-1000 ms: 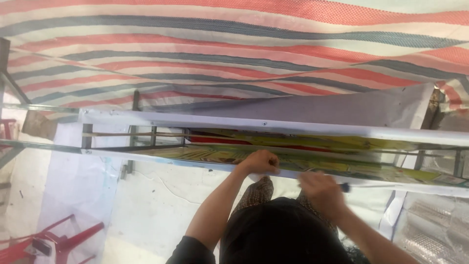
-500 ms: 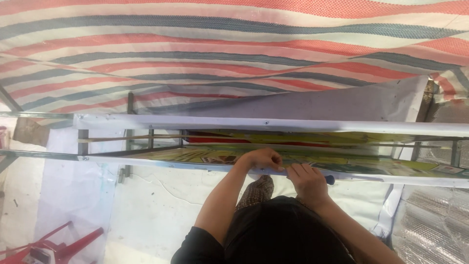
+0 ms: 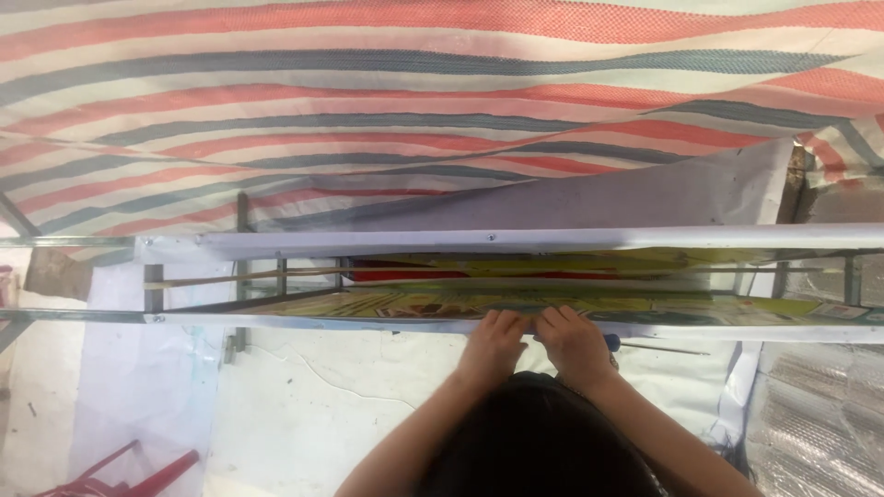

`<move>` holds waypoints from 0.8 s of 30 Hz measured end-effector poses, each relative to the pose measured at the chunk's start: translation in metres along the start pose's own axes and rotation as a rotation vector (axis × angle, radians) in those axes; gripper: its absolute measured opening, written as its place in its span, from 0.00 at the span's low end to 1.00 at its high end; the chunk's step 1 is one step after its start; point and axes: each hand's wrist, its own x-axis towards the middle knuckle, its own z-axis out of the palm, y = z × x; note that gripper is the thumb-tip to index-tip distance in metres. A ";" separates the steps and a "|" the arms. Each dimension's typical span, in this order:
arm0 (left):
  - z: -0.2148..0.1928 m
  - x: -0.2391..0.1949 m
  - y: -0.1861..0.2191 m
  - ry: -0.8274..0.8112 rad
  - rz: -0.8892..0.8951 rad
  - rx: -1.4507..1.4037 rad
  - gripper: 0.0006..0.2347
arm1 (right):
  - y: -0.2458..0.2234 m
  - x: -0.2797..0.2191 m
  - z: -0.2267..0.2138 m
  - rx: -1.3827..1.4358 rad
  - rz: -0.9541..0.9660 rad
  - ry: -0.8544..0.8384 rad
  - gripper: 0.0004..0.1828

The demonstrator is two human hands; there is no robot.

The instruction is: Assembling a printed sign into a frame using a screwdriver

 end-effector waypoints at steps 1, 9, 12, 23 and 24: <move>0.000 0.001 0.004 0.005 0.020 0.074 0.15 | 0.001 0.000 0.001 -0.018 -0.008 -0.002 0.04; 0.017 0.004 -0.009 -0.106 0.013 0.193 0.15 | 0.026 0.006 -0.064 0.024 0.106 -0.092 0.20; 0.013 0.008 -0.009 -0.145 -0.017 0.148 0.14 | 0.040 -0.009 -0.082 -0.017 0.110 -0.217 0.18; -0.040 0.043 0.034 -0.125 0.012 0.149 0.13 | 0.040 -0.024 -0.048 0.000 0.107 -0.078 0.04; -0.031 0.047 0.037 -0.125 0.016 0.148 0.13 | 0.040 -0.022 -0.053 -0.001 0.110 -0.076 0.04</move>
